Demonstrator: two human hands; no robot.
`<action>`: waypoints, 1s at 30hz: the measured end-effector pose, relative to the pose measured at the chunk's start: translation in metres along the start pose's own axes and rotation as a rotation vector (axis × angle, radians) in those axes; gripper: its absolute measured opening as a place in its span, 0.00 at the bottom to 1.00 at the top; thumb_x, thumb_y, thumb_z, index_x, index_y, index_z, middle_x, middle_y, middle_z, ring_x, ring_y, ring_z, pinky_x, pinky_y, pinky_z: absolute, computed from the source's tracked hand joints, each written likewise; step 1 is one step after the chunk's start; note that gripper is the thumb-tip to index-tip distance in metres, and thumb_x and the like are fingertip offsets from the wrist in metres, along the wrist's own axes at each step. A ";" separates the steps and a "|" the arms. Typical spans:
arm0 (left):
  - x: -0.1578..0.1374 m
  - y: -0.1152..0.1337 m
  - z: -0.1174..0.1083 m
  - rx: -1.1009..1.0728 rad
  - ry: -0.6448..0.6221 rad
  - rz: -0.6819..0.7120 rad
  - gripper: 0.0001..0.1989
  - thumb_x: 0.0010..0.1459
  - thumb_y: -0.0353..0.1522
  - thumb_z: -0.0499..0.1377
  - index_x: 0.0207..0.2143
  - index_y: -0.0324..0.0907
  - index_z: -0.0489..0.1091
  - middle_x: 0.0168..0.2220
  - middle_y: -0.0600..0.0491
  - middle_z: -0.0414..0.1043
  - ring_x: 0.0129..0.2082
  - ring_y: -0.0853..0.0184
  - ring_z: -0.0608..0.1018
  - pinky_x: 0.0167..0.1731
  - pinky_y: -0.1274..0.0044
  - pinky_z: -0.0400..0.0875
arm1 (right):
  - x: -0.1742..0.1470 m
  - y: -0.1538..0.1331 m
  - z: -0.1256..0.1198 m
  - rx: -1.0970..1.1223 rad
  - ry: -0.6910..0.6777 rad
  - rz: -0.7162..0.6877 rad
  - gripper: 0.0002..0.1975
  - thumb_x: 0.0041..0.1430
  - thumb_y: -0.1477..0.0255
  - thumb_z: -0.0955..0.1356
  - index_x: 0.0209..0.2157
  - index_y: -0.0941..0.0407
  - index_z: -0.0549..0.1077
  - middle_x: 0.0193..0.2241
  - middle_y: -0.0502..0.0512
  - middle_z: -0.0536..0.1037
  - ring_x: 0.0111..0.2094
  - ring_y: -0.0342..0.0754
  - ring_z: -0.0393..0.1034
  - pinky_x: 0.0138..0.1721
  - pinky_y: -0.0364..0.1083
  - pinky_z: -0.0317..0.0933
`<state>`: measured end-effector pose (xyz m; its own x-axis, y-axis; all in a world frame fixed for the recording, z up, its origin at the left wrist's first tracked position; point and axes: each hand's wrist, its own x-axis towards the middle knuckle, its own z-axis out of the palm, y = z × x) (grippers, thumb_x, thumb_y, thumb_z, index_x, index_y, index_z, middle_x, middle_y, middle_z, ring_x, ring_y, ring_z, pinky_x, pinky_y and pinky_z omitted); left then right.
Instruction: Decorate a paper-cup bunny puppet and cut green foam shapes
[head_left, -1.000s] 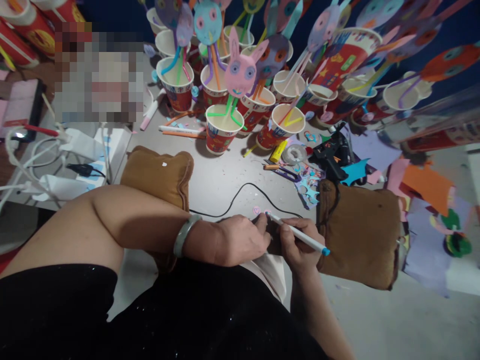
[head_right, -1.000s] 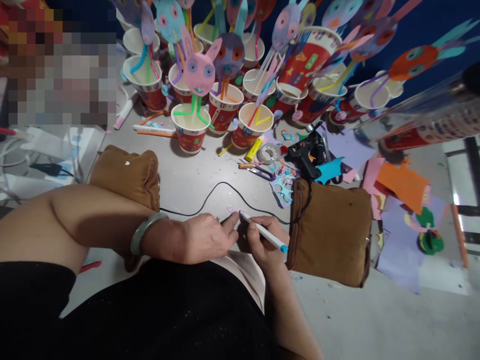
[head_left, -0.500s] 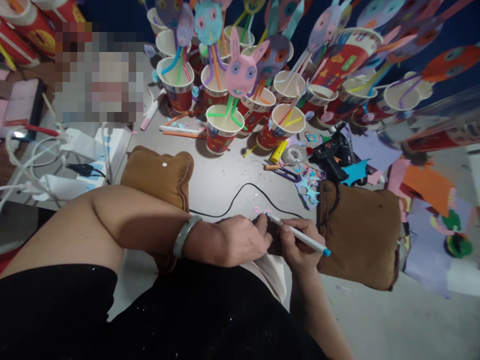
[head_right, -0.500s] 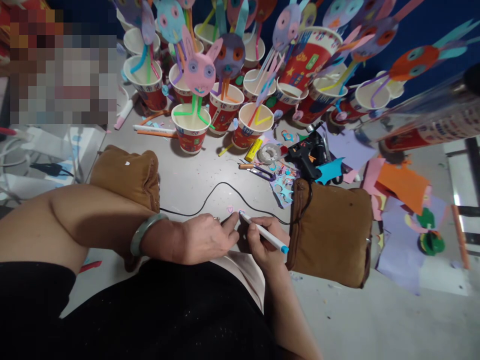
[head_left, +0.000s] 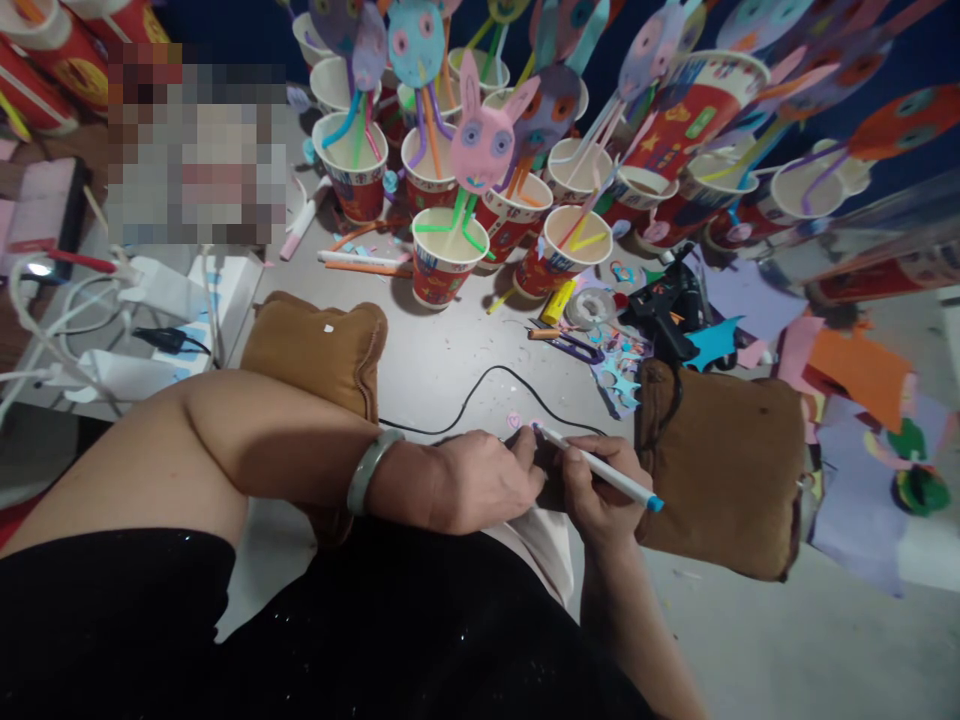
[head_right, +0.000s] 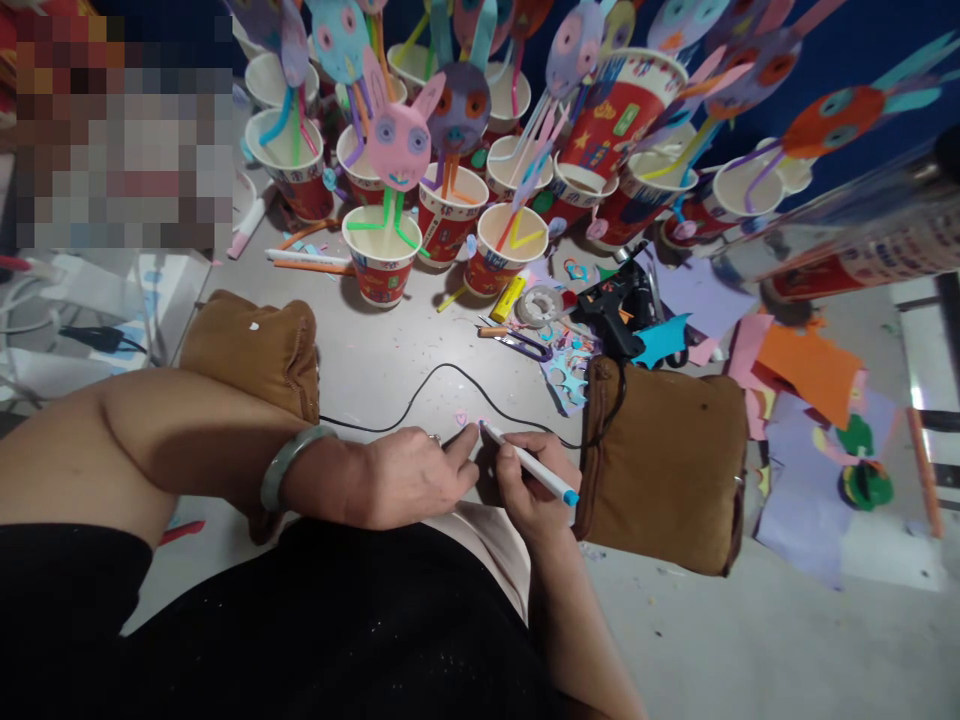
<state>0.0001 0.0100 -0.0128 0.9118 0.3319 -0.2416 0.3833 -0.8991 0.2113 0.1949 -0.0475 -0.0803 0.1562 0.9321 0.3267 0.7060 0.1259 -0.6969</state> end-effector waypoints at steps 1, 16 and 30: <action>0.000 0.000 0.000 0.004 0.001 0.000 0.21 0.67 0.25 0.41 0.55 0.31 0.67 0.63 0.25 0.58 0.35 0.60 0.82 0.28 0.71 0.74 | 0.000 0.000 0.000 -0.002 0.000 -0.003 0.06 0.60 0.69 0.69 0.36 0.56 0.75 0.25 0.52 0.78 0.23 0.46 0.73 0.24 0.46 0.67; 0.002 0.000 0.005 -0.022 -0.005 0.003 0.20 0.67 0.27 0.42 0.53 0.32 0.68 0.63 0.25 0.58 0.36 0.60 0.81 0.29 0.72 0.72 | -0.001 0.002 -0.001 0.046 -0.014 0.008 0.05 0.59 0.69 0.69 0.35 0.55 0.74 0.29 0.55 0.81 0.27 0.49 0.77 0.28 0.48 0.71; 0.001 -0.001 0.002 -0.025 -0.010 0.009 0.19 0.67 0.27 0.43 0.52 0.31 0.68 0.64 0.24 0.56 0.37 0.59 0.82 0.30 0.72 0.75 | -0.002 0.005 0.001 0.099 -0.005 0.000 0.04 0.58 0.70 0.69 0.34 0.55 0.72 0.30 0.55 0.82 0.30 0.51 0.79 0.30 0.49 0.73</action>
<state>0.0003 0.0107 -0.0149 0.9138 0.3208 -0.2492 0.3786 -0.8948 0.2367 0.1973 -0.0481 -0.0848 0.1526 0.9340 0.3231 0.6342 0.1582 -0.7568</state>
